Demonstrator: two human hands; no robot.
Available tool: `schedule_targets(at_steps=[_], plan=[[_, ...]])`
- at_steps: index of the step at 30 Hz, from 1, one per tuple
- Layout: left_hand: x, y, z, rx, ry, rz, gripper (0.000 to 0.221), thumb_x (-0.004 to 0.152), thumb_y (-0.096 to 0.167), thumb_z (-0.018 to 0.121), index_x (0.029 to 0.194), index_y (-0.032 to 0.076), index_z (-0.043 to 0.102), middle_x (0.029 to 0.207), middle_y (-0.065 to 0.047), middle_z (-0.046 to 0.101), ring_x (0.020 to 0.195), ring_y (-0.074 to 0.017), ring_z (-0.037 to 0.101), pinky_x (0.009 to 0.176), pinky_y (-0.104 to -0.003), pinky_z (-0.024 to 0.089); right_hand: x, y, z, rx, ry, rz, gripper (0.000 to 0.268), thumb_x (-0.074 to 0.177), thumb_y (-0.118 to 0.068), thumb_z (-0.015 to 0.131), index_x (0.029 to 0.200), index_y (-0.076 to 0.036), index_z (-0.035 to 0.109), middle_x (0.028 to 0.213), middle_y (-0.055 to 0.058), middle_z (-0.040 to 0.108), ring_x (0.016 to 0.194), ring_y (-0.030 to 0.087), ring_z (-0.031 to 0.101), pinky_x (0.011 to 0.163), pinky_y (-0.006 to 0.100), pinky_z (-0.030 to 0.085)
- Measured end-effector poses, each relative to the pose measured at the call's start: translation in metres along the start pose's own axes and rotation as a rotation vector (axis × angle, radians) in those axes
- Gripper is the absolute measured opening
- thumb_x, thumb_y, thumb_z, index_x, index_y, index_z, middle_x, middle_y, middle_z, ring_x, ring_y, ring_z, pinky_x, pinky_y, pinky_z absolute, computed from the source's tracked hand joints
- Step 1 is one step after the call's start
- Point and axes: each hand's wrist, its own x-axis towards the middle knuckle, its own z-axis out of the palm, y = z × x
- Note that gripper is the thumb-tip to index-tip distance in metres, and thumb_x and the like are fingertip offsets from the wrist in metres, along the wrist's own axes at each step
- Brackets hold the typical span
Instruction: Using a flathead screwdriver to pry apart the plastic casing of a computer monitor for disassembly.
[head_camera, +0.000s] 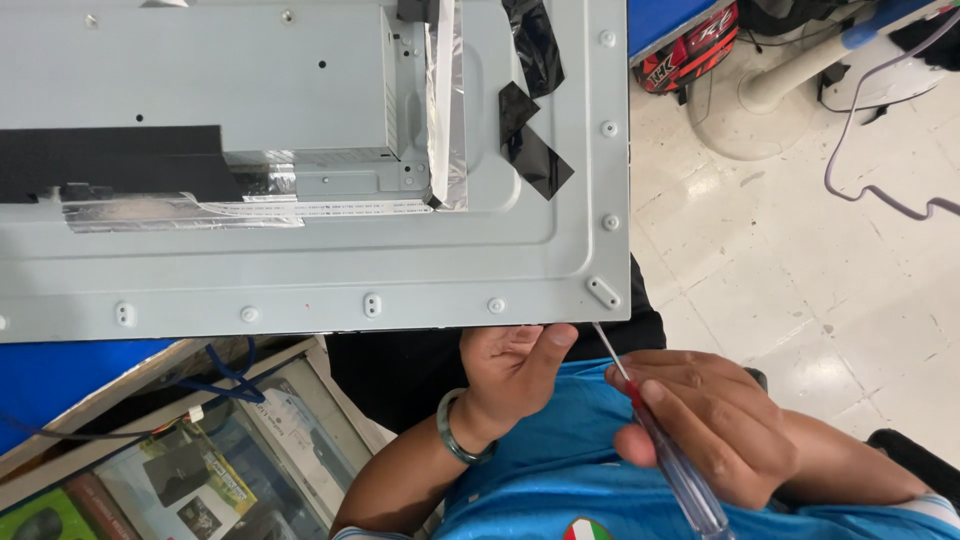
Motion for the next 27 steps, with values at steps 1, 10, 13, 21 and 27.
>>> schedule_targets(at_steps=[1, 10, 13, 21, 27], plan=[[-0.001, -0.003, 0.0, 0.051, 0.039, -0.01, 0.031, 0.098, 0.019, 0.073, 0.12, -0.002, 0.068, 0.119, -0.016, 0.073, 0.119, -0.0289, 0.071, 0.108, -0.039, 0.06, -0.003, -0.001, 0.002, 0.014, 0.016, 0.024, 0.038, 0.099, -0.024, 0.063, 0.107, 0.012, 0.054, 0.086, 0.025, 0.07, 0.079, 0.035, 0.08, 0.07, 0.043, 0.074], [0.0, -0.032, -0.011, 0.316, 0.076, 0.204, 0.029, 0.091, 0.03, 0.077, 0.1, 0.003, 0.073, 0.104, -0.009, 0.075, 0.106, -0.0248, 0.073, 0.104, -0.04, 0.057, -0.037, 0.012, 0.015, 0.094, 0.013, 0.024, 0.042, 0.101, -0.017, 0.067, 0.126, 0.011, 0.05, 0.099, 0.029, 0.071, 0.096, 0.042, 0.078, 0.083, 0.053, 0.073], [0.003, -0.022, -0.005, 0.226, 0.078, 0.144, 0.039, 0.09, 0.015, 0.074, 0.065, 0.013, 0.043, 0.054, 0.004, 0.039, 0.058, -0.0084, 0.044, 0.075, -0.031, 0.052, -0.051, 0.026, 0.027, 0.146, 0.018, -0.023, 0.031, 0.096, -0.006, 0.071, 0.118, 0.009, 0.054, 0.11, 0.03, 0.066, 0.101, 0.043, 0.074, 0.088, 0.058, 0.071], [0.028, -0.013, 0.007, 0.178, 0.12, 0.3, 0.016, 0.09, 0.012, 0.077, 0.086, 0.007, 0.062, 0.055, 0.002, 0.047, 0.048, -0.0105, 0.053, 0.059, -0.026, 0.06, -0.071, 0.064, 0.046, 0.269, 0.67, 0.308, 0.026, 0.092, -0.009, 0.072, 0.1, 0.015, 0.064, 0.081, 0.03, 0.066, 0.064, 0.033, 0.07, 0.06, 0.048, 0.063], [0.04, -0.009, 0.014, 0.155, 0.117, 0.305, 0.015, 0.091, 0.011, 0.074, 0.093, 0.001, 0.062, 0.063, -0.005, 0.055, 0.056, -0.0141, 0.06, 0.06, -0.029, 0.062, -0.035, 0.092, 0.016, 0.224, 0.639, 0.227, 0.036, 0.095, -0.021, 0.055, 0.065, 0.0, 0.058, 0.085, 0.018, 0.048, 0.074, 0.032, 0.06, 0.067, 0.048, 0.064]])
